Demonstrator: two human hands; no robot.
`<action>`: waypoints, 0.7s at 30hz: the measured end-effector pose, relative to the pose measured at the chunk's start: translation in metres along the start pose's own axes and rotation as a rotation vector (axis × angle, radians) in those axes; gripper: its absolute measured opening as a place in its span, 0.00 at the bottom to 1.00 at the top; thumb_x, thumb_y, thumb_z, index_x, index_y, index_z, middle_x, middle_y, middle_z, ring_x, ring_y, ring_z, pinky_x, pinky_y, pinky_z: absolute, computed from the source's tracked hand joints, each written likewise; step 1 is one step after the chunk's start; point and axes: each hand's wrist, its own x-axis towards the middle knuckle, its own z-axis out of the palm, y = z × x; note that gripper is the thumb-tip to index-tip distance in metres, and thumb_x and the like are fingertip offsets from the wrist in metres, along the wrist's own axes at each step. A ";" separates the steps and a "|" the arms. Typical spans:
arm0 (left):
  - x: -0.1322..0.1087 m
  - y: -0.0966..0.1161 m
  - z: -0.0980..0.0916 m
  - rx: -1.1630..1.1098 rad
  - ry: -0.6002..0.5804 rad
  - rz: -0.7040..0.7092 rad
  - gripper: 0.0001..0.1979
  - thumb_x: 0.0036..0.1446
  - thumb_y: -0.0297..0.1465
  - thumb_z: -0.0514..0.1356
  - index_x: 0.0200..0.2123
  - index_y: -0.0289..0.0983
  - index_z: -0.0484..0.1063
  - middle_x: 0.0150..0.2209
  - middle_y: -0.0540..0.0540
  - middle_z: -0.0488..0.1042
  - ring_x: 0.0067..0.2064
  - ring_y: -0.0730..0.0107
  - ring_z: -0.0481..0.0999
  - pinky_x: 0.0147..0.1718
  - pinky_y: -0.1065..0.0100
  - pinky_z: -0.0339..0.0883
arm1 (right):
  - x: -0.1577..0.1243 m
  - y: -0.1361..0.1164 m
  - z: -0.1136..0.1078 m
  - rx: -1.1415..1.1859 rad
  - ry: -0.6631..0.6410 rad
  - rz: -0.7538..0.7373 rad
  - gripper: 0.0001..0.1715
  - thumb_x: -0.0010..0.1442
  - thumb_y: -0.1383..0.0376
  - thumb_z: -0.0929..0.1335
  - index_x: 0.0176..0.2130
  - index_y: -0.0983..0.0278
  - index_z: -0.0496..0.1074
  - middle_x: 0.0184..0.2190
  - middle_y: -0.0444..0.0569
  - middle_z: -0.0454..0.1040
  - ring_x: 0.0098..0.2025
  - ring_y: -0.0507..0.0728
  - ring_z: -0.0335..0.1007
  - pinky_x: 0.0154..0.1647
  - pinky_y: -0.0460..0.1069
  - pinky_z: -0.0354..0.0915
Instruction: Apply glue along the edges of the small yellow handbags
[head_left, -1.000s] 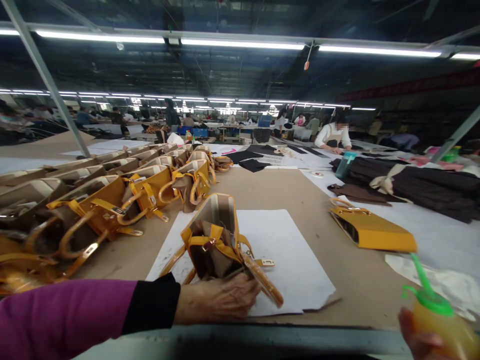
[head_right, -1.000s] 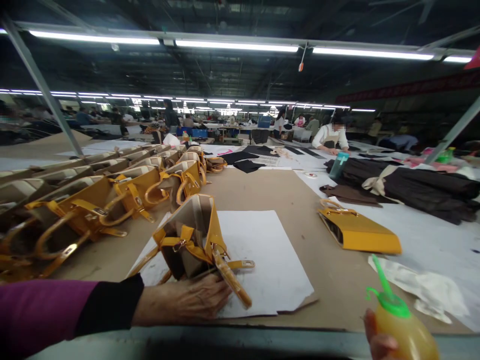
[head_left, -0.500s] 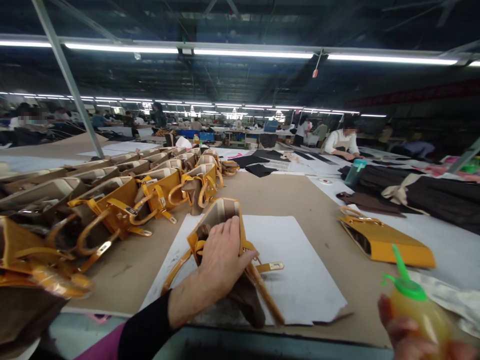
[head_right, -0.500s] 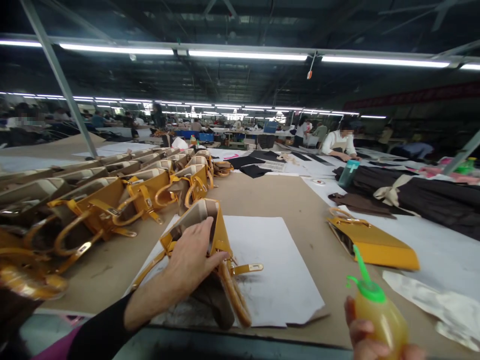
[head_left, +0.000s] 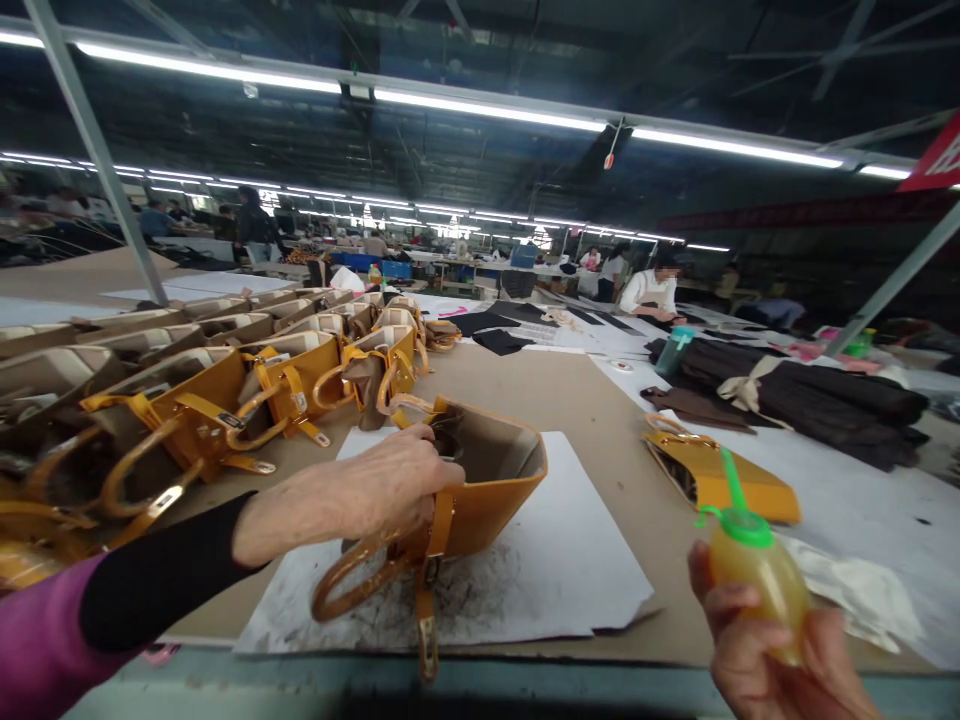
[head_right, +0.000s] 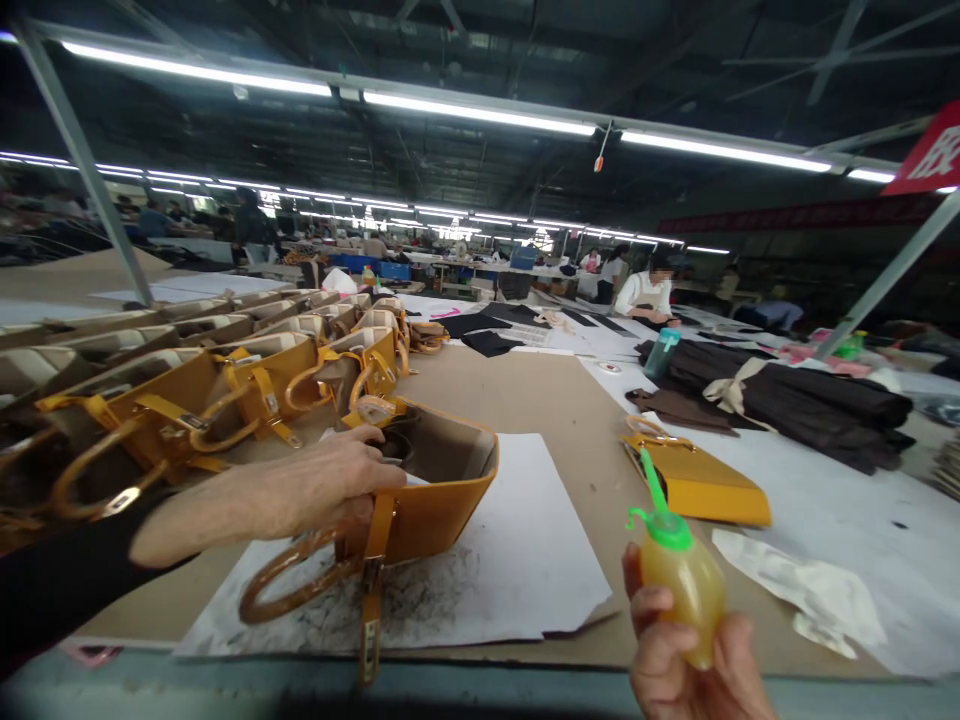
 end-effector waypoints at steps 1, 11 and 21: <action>-0.006 -0.003 -0.002 -0.023 0.000 0.032 0.10 0.49 0.20 0.52 0.30 0.40 0.68 0.27 0.50 0.69 0.34 0.67 0.67 0.44 0.65 0.57 | 0.001 0.006 0.009 0.010 0.010 -0.003 0.52 0.41 0.72 0.79 0.60 0.54 0.59 0.53 0.53 0.68 0.35 0.48 0.71 0.30 0.38 0.72; -0.029 -0.014 0.028 -0.784 0.251 -0.349 0.11 0.54 0.32 0.52 0.38 0.36 0.69 0.35 0.49 0.70 0.33 0.72 0.68 0.31 0.72 0.62 | 0.029 0.069 0.072 0.044 0.052 0.079 0.61 0.31 0.77 0.80 0.60 0.61 0.57 0.48 0.53 0.70 0.33 0.48 0.71 0.29 0.36 0.71; 0.022 -0.015 0.030 -0.386 0.301 -0.712 0.24 0.43 0.40 0.65 0.40 0.35 0.63 0.39 0.44 0.70 0.37 0.63 0.71 0.32 0.67 0.63 | 0.072 0.112 0.127 -0.064 -0.115 0.138 0.52 0.38 0.75 0.79 0.59 0.64 0.58 0.47 0.57 0.70 0.33 0.50 0.71 0.30 0.40 0.72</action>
